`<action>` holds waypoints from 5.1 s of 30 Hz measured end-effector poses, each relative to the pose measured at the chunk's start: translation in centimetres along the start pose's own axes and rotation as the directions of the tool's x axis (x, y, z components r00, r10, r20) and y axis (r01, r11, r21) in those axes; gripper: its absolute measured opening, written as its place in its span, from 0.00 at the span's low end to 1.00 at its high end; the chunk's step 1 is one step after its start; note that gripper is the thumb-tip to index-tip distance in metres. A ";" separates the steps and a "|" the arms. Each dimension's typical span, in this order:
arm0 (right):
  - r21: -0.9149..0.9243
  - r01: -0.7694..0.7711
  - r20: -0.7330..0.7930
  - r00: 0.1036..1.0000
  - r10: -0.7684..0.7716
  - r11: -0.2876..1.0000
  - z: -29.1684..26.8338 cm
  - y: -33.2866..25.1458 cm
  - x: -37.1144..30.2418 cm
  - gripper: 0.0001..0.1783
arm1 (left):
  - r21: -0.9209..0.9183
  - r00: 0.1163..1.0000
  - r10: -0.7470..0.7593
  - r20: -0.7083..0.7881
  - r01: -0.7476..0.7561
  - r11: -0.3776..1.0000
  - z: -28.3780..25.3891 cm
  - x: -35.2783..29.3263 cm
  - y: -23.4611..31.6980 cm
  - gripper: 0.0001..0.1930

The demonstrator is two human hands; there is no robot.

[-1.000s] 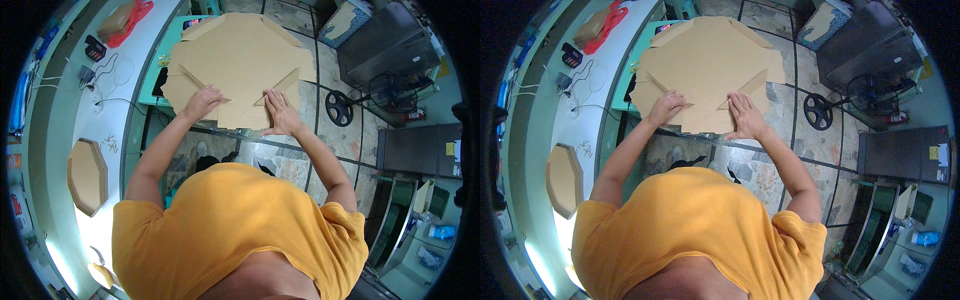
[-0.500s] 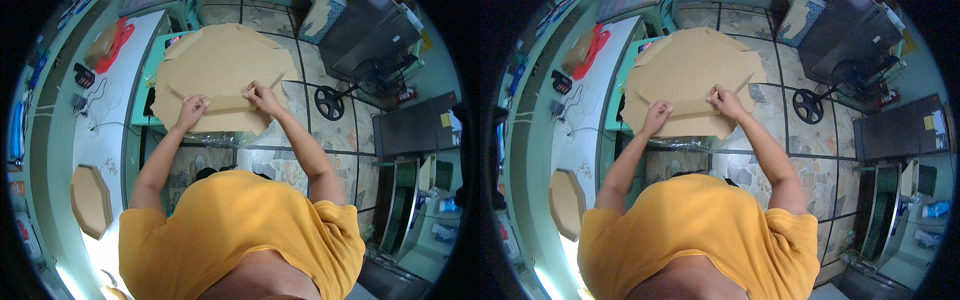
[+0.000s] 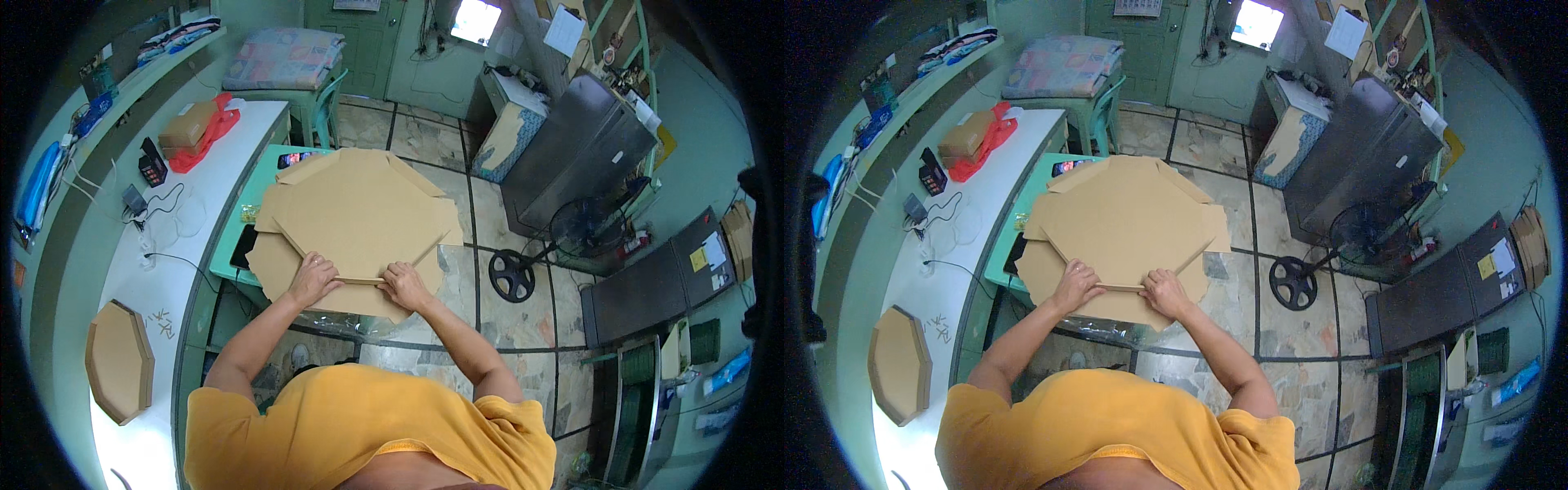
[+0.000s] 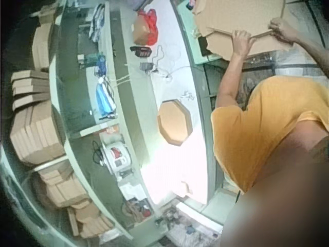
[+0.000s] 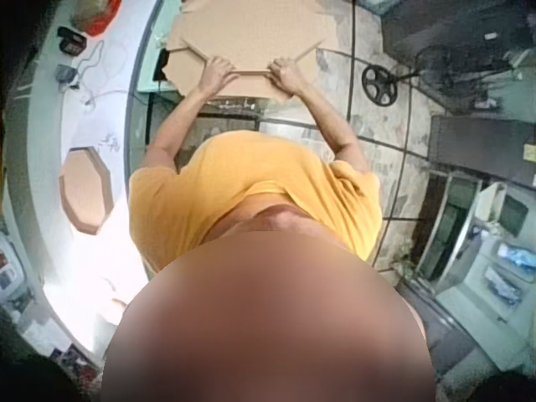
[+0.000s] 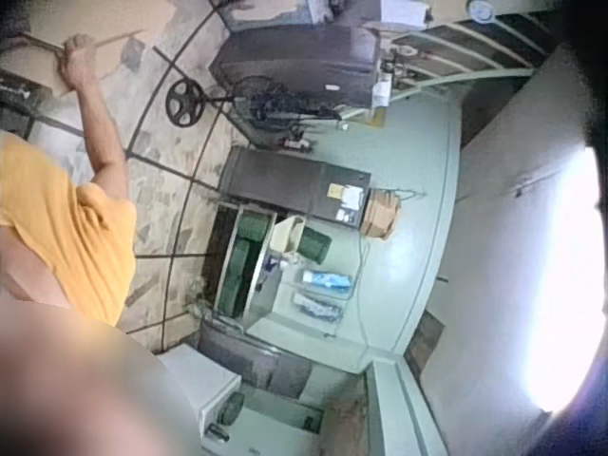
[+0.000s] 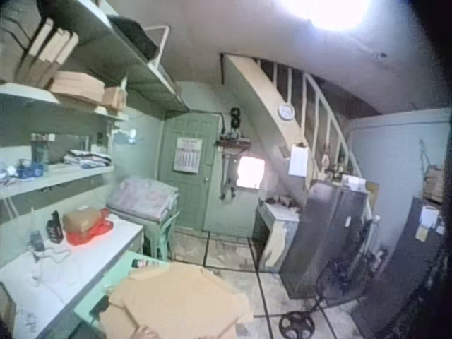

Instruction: The person repeatedly folds flat octagonal cardboard pizza boxes into three-dimensional containers by hand. They pick each box from a stack, fold the side flaps inward, and place the finished box on a growing pile to the left.

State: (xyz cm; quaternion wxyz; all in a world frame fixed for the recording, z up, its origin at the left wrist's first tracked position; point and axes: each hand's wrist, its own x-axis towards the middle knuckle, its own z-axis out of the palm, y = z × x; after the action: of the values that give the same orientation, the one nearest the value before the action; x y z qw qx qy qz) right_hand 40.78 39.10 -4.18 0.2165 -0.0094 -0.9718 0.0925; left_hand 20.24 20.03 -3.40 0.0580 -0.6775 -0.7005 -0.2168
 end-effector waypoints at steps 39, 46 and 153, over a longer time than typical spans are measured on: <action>0.973 -0.229 0.054 0.391 0.919 0.040 -12.1 0.9 3.3 0.11 | -0.508 0.535 -0.843 -0.061 0.710 0.487 -5.9 -2.1 -6.5 0.20; 0.938 -0.323 0.235 0.319 0.918 -0.128 -4.2 -0.5 5.4 0.06 | -0.917 0.492 -0.775 0.397 0.170 -0.361 -6.8 -10.2 -9.6 0.24; 0.348 -0.522 0.198 0.853 0.483 0.778 0.2 -1.1 3.6 0.12 | -0.483 0.875 -0.483 0.038 0.440 0.757 -0.6 -3.7 -3.7 0.11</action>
State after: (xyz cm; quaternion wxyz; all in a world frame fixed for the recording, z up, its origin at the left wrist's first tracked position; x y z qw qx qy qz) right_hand 37.44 38.18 -2.68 0.1336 -0.2208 -0.9049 0.3386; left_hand 16.79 16.45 -5.07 -0.1346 -0.4664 -0.7669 -0.4198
